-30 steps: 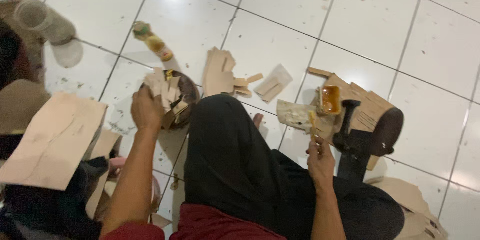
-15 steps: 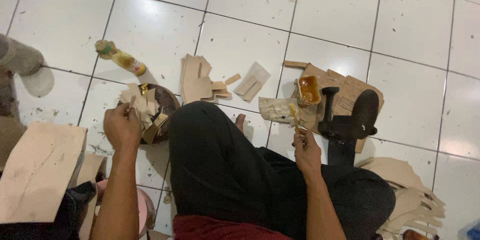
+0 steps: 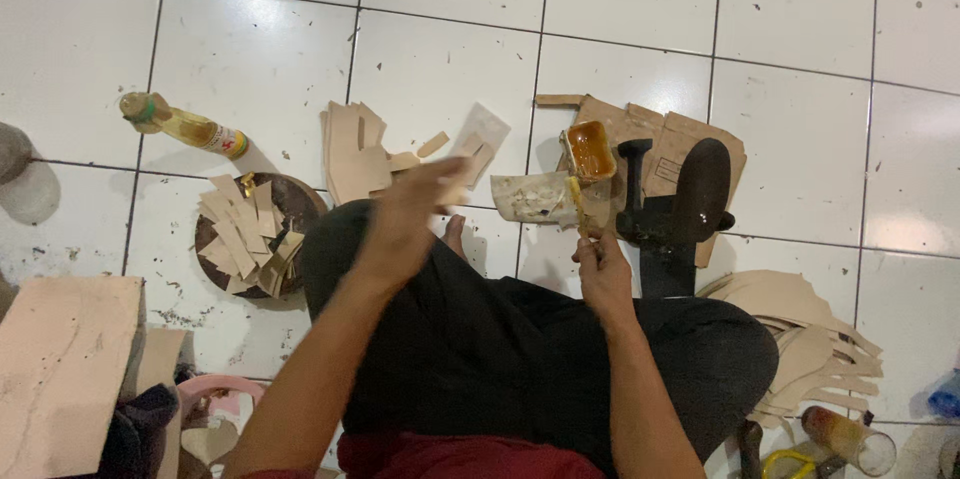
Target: The person sits on the floor and applies glue to small pieces of light-colored material using a brush. They then press the glued pieces together to form a stack. Later, the person uses scissors to trim the edges of the stacked material.
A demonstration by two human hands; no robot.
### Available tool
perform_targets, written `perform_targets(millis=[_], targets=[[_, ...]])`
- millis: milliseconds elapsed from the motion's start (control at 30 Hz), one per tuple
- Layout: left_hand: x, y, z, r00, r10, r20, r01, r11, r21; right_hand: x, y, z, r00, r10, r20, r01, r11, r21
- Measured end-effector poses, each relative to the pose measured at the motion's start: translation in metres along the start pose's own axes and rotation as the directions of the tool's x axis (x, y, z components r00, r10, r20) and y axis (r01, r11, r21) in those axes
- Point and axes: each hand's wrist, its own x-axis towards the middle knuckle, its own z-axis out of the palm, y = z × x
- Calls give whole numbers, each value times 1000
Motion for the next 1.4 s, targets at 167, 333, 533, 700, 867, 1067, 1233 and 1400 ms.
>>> perform_targets(millis=[167,333,533,700,867,1067,1233,1400], targets=[[57,-86,63,951,-124,285,-32,873,487,9,1,-3,1000,31,7,-30,999,-29],[108,-221,92,938,-192,289,-100,650,753,14,11,-2,998,54,28,-50,989,-141],[123,-263,89,953,-247,174,32,655,755,23,20,3,998,53,-41,-59,988,-145],[105,-201,90,949,-261,176,42,658,752,31,10,14,992,116,56,-101,969,-224],[96,-174,89,937,-305,171,58,619,783,35,14,28,996,16,88,13,947,-320],[95,-171,84,924,-369,102,130,552,823,39,10,36,997,29,70,1,922,-388],[96,-180,79,910,-412,44,195,520,831,42,7,39,996,45,81,-6,904,-427],[93,-159,77,916,-398,37,213,566,796,31,25,48,978,-31,208,132,862,-489]])
